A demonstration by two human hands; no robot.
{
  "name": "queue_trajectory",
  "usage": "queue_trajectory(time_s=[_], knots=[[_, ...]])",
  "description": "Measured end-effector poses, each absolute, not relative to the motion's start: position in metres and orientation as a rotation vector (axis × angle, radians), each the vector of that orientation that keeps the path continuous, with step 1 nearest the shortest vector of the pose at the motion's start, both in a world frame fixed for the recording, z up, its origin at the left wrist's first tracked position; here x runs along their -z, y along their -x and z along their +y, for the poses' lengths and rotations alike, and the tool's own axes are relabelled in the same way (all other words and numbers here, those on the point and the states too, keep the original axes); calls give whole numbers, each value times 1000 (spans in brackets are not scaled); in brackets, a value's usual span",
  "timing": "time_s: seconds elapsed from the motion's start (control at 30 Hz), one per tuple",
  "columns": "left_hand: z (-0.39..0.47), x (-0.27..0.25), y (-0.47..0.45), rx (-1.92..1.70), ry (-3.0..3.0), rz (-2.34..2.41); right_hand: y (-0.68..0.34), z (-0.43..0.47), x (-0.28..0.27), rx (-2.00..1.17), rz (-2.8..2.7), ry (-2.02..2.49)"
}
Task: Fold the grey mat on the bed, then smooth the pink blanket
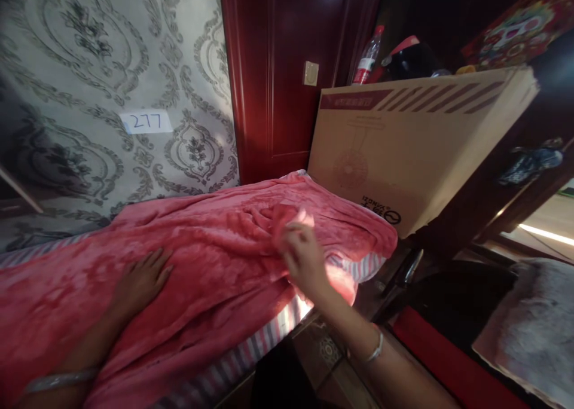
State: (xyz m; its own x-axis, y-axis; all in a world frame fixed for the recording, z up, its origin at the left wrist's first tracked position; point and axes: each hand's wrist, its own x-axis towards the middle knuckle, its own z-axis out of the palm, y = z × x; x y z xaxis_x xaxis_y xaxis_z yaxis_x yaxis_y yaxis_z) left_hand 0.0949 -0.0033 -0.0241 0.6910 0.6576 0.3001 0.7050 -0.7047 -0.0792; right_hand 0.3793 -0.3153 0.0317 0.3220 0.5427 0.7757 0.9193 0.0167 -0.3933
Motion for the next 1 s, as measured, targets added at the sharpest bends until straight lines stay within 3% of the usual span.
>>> queue_trajectory(time_s=[0.2,0.43,0.6,0.77,1.0], knots=[[-7,18,-96,260,2722,-1130,-298,-304,23,-64,-1712,1614],[-11,13,-97,249,2741,-1136,-339,-313,6,42,-1181,1750],[-13,13,-97,240,2723,-1123,-338,-300,-24,69,-1246,2186],[-12,15,-96,284,2725,-1111,-318,-269,-14,62,-1315,2422],[-11,19,-94,363,2755,-1112,-370,-282,-21,-263,-979,2035]])
